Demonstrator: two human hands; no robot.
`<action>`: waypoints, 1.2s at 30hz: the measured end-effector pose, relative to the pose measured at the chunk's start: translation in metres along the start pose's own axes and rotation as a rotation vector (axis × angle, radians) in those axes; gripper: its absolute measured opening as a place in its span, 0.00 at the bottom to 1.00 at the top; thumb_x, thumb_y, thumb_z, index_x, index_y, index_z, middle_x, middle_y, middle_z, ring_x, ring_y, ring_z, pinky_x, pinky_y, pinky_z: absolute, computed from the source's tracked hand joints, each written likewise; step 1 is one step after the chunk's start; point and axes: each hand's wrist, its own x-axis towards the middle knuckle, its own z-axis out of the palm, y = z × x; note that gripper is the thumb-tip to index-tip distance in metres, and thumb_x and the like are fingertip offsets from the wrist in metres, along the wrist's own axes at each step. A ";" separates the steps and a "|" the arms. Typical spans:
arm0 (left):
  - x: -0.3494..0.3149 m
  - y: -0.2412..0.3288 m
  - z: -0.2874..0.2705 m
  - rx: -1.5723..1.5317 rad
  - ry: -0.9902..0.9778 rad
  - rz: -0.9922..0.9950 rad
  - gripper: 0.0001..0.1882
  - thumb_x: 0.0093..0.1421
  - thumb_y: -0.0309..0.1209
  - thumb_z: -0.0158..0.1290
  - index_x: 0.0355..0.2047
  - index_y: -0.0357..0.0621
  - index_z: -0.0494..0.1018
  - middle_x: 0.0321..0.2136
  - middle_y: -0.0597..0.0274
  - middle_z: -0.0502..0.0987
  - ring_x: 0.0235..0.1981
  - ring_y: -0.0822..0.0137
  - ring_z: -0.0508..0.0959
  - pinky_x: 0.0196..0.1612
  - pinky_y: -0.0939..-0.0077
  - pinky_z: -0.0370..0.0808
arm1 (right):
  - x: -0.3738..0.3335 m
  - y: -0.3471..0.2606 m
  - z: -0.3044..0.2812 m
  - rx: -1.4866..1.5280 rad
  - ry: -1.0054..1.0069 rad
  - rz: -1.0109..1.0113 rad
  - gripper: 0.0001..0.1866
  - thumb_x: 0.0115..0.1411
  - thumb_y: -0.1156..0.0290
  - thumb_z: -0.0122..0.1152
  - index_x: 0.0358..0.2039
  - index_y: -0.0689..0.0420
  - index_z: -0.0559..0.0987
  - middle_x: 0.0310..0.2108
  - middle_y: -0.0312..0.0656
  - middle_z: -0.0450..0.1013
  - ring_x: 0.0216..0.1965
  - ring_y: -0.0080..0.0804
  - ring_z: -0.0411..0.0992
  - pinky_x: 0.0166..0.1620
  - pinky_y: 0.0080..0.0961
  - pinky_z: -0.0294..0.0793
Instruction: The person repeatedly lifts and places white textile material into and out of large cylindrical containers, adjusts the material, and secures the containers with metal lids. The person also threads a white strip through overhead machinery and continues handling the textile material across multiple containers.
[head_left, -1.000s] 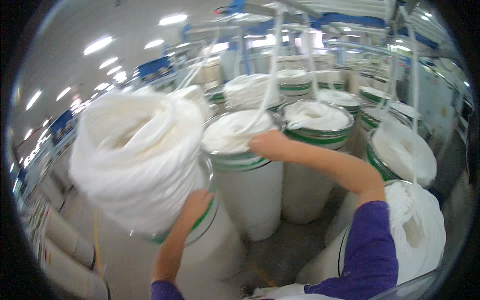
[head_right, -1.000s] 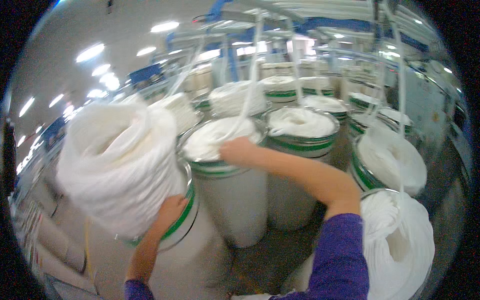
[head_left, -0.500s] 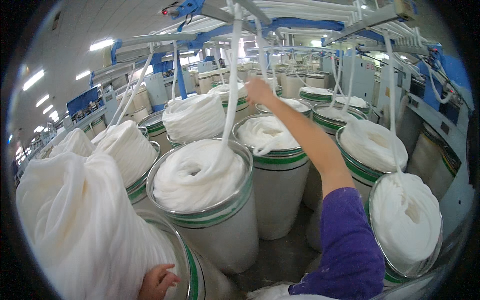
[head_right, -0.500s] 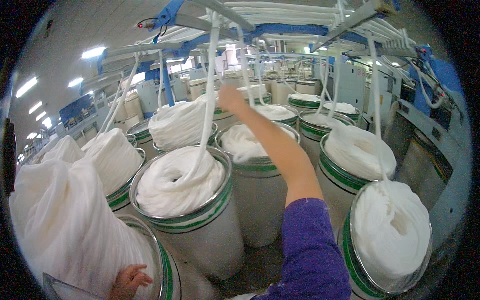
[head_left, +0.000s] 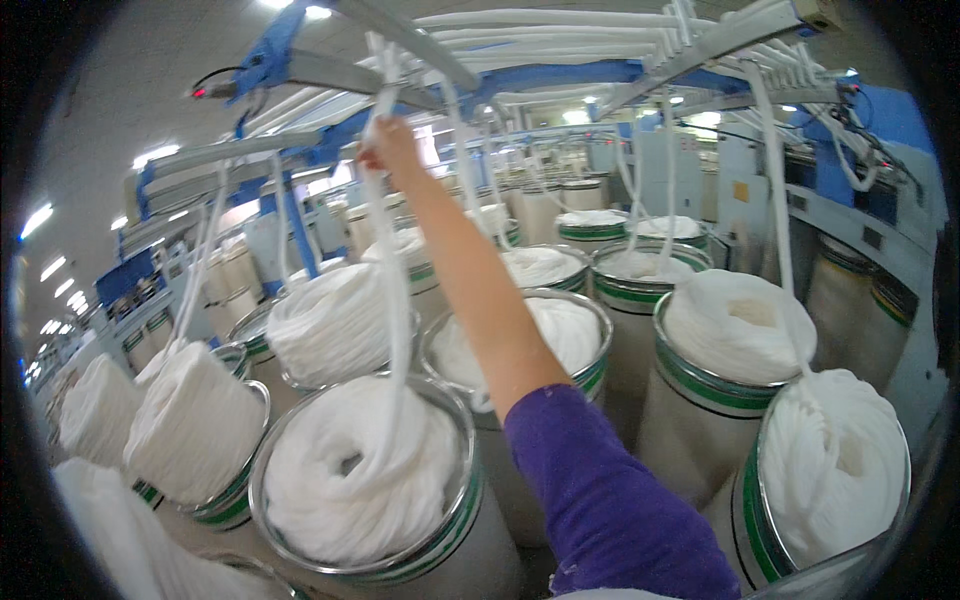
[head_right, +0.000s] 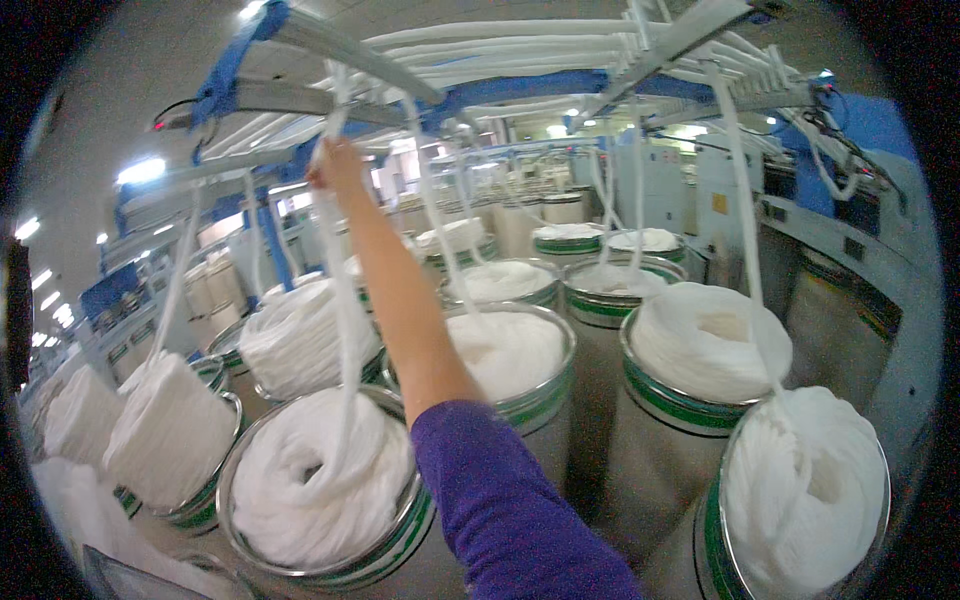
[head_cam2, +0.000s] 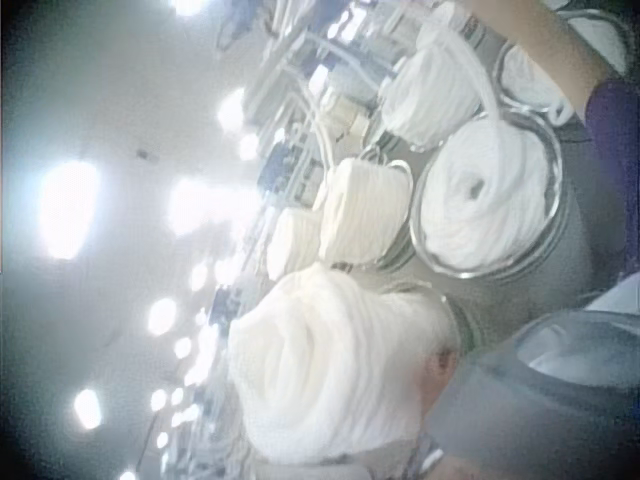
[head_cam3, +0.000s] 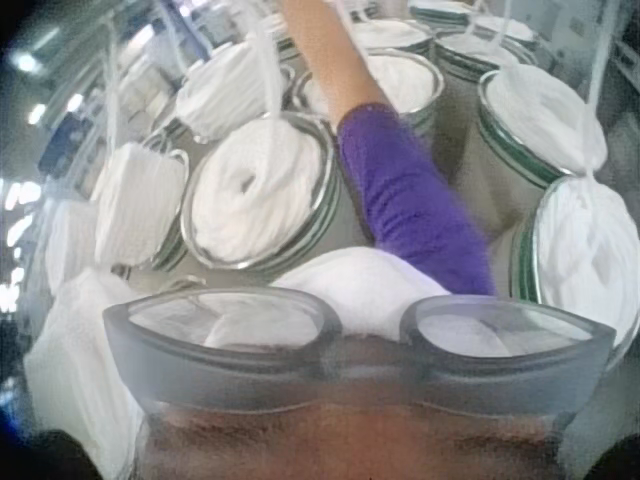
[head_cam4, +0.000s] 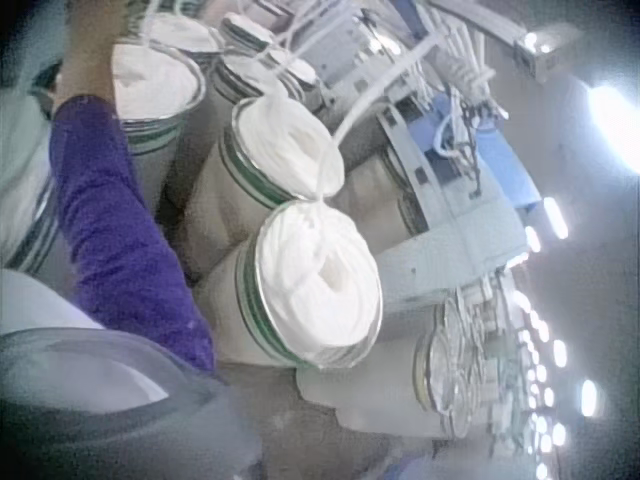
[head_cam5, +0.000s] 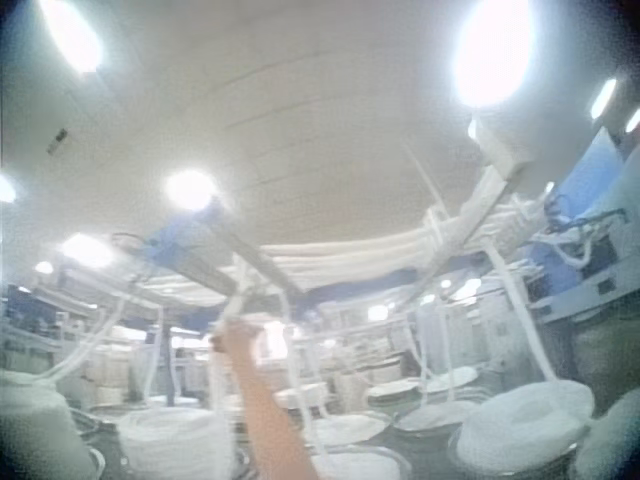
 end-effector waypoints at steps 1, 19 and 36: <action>0.014 0.018 0.004 -0.006 -0.010 0.026 0.29 0.61 0.49 0.43 0.53 0.37 0.65 0.40 0.51 0.76 0.39 0.58 0.76 0.46 0.61 0.71 | -0.007 0.005 0.003 -0.117 0.039 -0.008 0.13 0.62 0.61 0.49 0.39 0.58 0.70 0.26 0.45 0.72 0.18 0.30 0.72 0.19 0.23 0.74; 0.073 0.085 0.036 -0.032 -0.031 0.149 0.26 0.61 0.42 0.44 0.52 0.34 0.65 0.40 0.50 0.76 0.39 0.58 0.76 0.46 0.64 0.71 | -0.206 -0.017 -0.021 0.046 -0.246 0.179 0.13 0.65 0.63 0.45 0.37 0.61 0.70 0.20 0.42 0.70 0.11 0.25 0.67 0.15 0.24 0.66; 0.018 0.023 0.031 -0.132 0.044 0.106 0.22 0.61 0.36 0.46 0.50 0.31 0.65 0.39 0.49 0.75 0.39 0.58 0.76 0.46 0.67 0.71 | -0.059 -0.448 -0.303 -1.971 0.723 -1.319 0.22 0.61 0.67 0.49 0.55 0.58 0.67 0.53 0.55 0.65 0.56 0.50 0.62 0.57 0.45 0.60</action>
